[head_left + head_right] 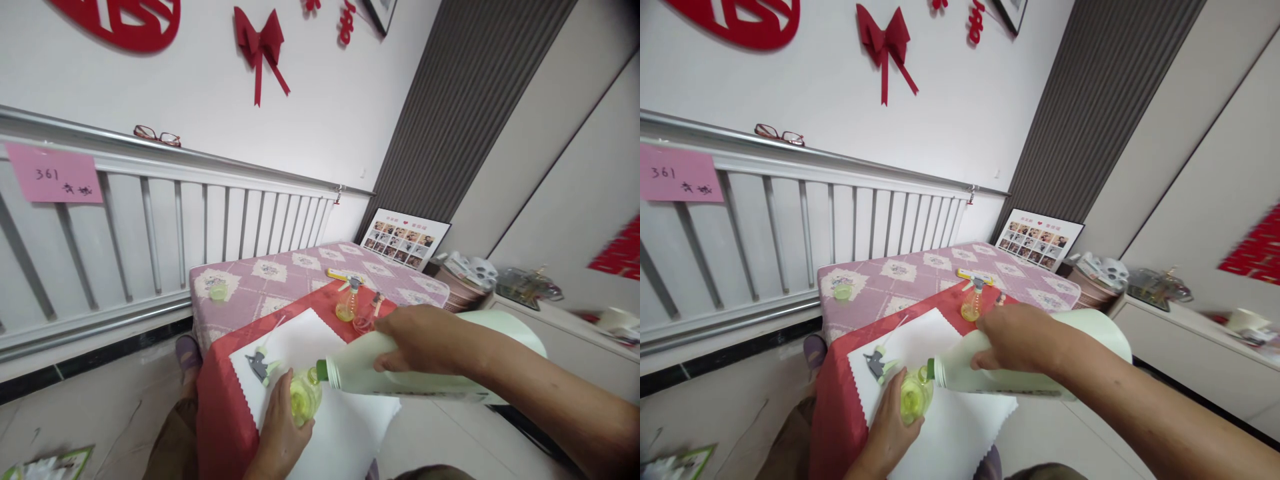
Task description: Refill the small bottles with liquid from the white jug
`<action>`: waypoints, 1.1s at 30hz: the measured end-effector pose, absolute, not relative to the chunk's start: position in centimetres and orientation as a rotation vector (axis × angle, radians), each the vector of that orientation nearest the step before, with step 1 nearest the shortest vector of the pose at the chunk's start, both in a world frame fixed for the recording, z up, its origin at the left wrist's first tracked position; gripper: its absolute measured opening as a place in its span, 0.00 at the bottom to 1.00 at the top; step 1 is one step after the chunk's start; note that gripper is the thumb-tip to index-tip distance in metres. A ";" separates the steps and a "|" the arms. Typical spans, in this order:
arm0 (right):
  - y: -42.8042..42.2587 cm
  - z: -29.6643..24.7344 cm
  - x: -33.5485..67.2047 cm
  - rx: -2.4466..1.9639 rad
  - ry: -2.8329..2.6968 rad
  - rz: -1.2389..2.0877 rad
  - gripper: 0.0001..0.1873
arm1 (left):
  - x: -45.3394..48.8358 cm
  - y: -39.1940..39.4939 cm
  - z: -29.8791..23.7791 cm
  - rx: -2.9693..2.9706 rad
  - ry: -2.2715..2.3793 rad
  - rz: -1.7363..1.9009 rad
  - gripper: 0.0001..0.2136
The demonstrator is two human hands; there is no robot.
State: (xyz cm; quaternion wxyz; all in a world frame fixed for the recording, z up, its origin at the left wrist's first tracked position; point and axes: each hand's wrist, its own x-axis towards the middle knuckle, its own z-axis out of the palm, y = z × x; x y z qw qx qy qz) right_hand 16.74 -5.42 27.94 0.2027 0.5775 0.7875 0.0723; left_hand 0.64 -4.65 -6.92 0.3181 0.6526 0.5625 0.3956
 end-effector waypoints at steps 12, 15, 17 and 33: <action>-5.4 28.0 16.3 1.624 2.186 0.205 0.20 | 0.5 -4.6 -6.8 1.720 1.458 1.064 0.41; -5.4 28.0 16.3 1.628 2.180 0.197 0.20 | 0.5 -4.7 -6.8 1.703 1.447 1.062 0.41; -5.4 28.0 16.2 1.637 2.177 0.193 0.20 | 0.5 -4.7 -6.7 1.703 1.447 1.043 0.41; -5.4 28.1 15.9 1.645 2.163 0.179 0.21 | 0.5 -4.7 -6.7 1.705 1.484 1.022 0.41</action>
